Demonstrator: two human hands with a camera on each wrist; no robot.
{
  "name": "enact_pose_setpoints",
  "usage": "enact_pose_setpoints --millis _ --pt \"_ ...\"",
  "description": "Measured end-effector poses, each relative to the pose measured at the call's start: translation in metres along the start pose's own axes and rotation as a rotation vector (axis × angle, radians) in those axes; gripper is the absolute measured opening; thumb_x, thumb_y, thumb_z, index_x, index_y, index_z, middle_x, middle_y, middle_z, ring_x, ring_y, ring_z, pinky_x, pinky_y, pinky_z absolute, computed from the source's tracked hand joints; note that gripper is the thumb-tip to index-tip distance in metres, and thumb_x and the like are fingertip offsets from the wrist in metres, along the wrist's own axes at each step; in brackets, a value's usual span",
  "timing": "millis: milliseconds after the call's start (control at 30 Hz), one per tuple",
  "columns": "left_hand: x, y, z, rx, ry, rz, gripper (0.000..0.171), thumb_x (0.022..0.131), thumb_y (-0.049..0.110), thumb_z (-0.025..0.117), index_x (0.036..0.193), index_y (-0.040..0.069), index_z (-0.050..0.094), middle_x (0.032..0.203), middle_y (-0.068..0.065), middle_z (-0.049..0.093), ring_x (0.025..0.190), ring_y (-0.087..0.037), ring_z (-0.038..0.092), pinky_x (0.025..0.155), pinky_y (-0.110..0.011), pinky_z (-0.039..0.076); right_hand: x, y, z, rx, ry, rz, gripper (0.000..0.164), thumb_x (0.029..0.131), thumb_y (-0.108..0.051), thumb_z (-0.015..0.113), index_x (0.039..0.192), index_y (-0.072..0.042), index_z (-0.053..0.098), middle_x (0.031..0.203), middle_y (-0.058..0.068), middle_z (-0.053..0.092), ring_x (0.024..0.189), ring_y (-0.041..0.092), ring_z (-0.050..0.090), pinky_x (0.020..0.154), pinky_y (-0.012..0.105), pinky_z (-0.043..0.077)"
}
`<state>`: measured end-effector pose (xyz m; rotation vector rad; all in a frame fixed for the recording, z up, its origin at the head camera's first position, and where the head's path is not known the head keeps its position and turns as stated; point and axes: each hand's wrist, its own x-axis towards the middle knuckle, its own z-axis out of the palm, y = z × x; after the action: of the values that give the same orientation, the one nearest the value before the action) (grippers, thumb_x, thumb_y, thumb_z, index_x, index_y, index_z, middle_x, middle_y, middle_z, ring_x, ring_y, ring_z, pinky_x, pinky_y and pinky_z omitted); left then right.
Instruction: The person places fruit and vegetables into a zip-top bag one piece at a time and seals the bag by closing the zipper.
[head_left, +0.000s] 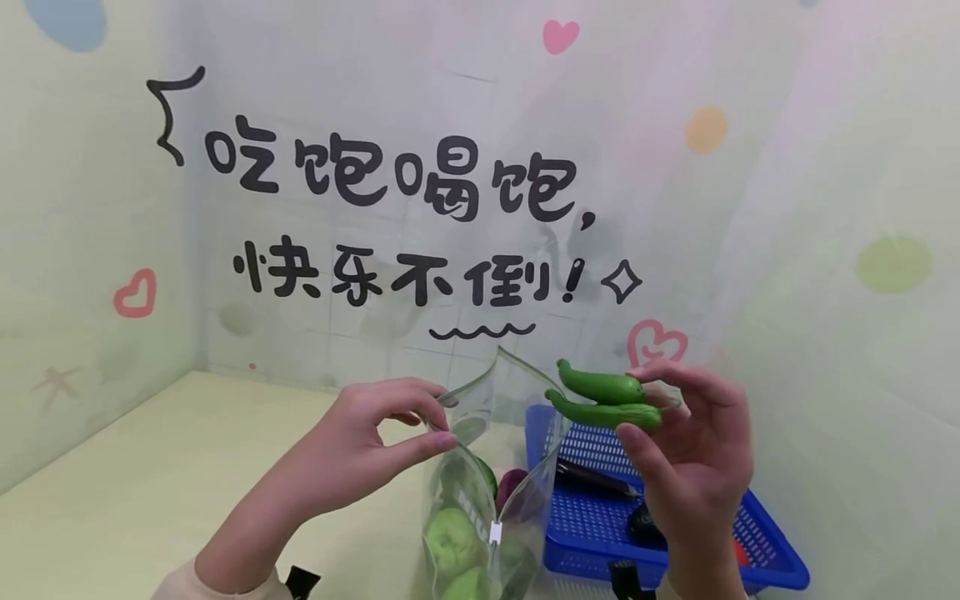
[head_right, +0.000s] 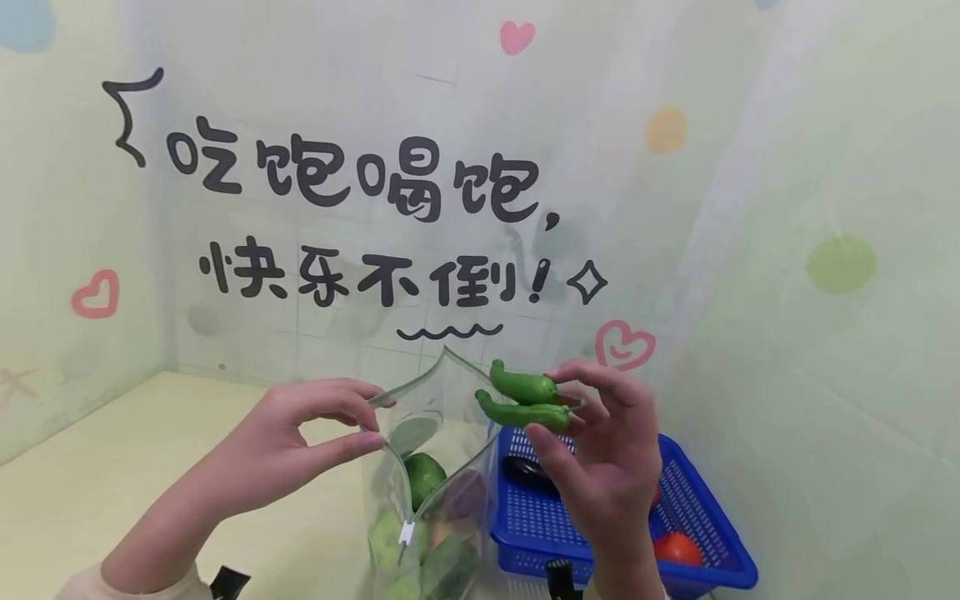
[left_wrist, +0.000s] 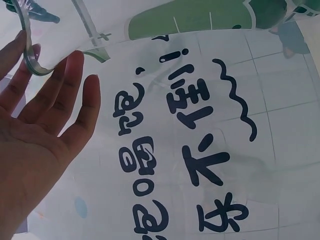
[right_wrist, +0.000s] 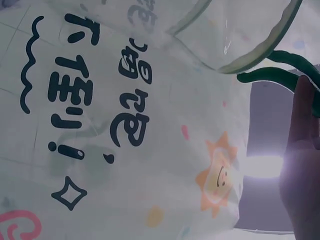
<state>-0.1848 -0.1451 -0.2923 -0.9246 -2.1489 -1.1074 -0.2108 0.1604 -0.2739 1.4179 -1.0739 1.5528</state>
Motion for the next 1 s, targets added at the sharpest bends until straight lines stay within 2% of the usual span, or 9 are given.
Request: enact_pose_setpoints --millis 200,267,400,500,567,633,733,800,1000 --pt "0.001 0.001 0.001 -0.001 -0.013 0.004 0.012 0.096 0.023 0.081 0.091 0.031 0.074 0.098 0.023 0.075 0.124 -0.017 0.071 0.090 -0.030 0.064 -0.005 0.002 0.007 -0.087 -0.092 -0.029 0.038 0.099 0.007 0.068 0.133 0.021 0.057 0.131 0.018 0.066 0.119 0.023 0.068 0.098 0.020 0.062" --pt "0.002 0.001 0.001 -0.003 -0.015 0.007 0.011 0.096 0.023 0.081 0.091 0.030 0.074 0.099 0.022 0.076 0.124 -0.017 0.072 0.090 -0.029 0.064 -0.006 0.004 0.007 -0.139 -0.185 -0.003 0.034 0.100 0.005 0.068 0.128 0.021 0.060 0.128 0.018 0.067 0.117 0.022 0.067 0.097 0.019 0.062" --pt "0.002 0.000 0.001 -0.003 -0.014 0.014 0.011 0.097 0.024 0.081 0.092 0.030 0.074 0.099 0.021 0.076 0.124 -0.017 0.072 0.089 -0.029 0.064 -0.006 0.003 0.007 -0.373 -0.419 0.116 0.028 0.099 -0.010 0.077 0.122 0.005 0.069 0.119 0.014 0.072 0.110 0.015 0.068 0.092 0.018 0.062" --pt "0.001 0.000 0.001 0.003 -0.013 0.015 0.012 0.097 0.023 0.080 0.091 0.030 0.073 0.102 0.020 0.077 0.125 -0.018 0.071 0.089 -0.031 0.065 -0.006 0.001 0.011 -0.555 -0.523 0.237 0.031 0.092 -0.015 0.084 0.121 -0.013 0.073 0.115 0.004 0.076 0.111 0.013 0.072 0.111 0.031 0.058" --pt "0.001 0.000 0.001 0.006 -0.014 0.017 0.013 0.097 0.022 0.080 0.090 0.030 0.072 0.104 0.018 0.078 0.126 -0.021 0.071 0.089 -0.032 0.065 -0.006 0.000 0.014 -0.591 -0.556 0.310 0.037 0.088 -0.010 0.087 0.121 -0.018 0.072 0.115 -0.001 0.077 0.113 0.014 0.074 0.122 0.046 0.050" --pt "0.000 0.000 0.001 0.010 -0.014 0.019 0.014 0.097 0.020 0.080 0.090 0.028 0.071 0.107 0.015 0.078 0.128 -0.023 0.070 0.089 -0.033 0.065 -0.006 -0.001 0.017 -0.609 -0.577 0.387 0.038 0.089 -0.011 0.087 0.122 -0.021 0.071 0.114 -0.005 0.077 0.112 0.013 0.074 0.122 0.050 0.050" --pt "0.000 0.000 0.001 0.016 -0.018 0.023 0.015 0.097 0.019 0.079 0.090 0.027 0.070 0.111 0.011 0.078 0.129 -0.025 0.070 0.089 -0.032 0.065 -0.006 -0.001 0.019 -0.592 -0.588 0.468 0.034 0.092 -0.013 0.085 0.121 -0.021 0.070 0.111 -0.006 0.076 0.103 0.009 0.072 0.101 0.038 0.064" --pt "0.000 0.000 0.002 0.020 -0.020 0.021 0.014 0.097 0.019 0.079 0.090 0.027 0.070 0.113 0.010 0.078 0.129 -0.025 0.069 0.089 -0.032 0.065 -0.007 -0.001 0.019 -0.581 -0.584 0.507 0.032 0.093 -0.014 0.084 0.121 -0.021 0.070 0.107 -0.006 0.076 0.096 0.008 0.071 0.083 0.026 0.065" --pt "0.000 0.001 0.002 0.019 -0.025 0.019 0.014 0.097 0.021 0.079 0.090 0.028 0.069 0.118 0.005 0.078 0.128 -0.022 0.070 0.090 -0.031 0.065 -0.005 -0.002 0.018 -0.544 -0.574 0.655 0.028 0.096 -0.017 0.081 0.121 -0.017 0.070 0.099 -0.003 0.077 0.082 0.006 0.073 0.071 0.026 0.065"
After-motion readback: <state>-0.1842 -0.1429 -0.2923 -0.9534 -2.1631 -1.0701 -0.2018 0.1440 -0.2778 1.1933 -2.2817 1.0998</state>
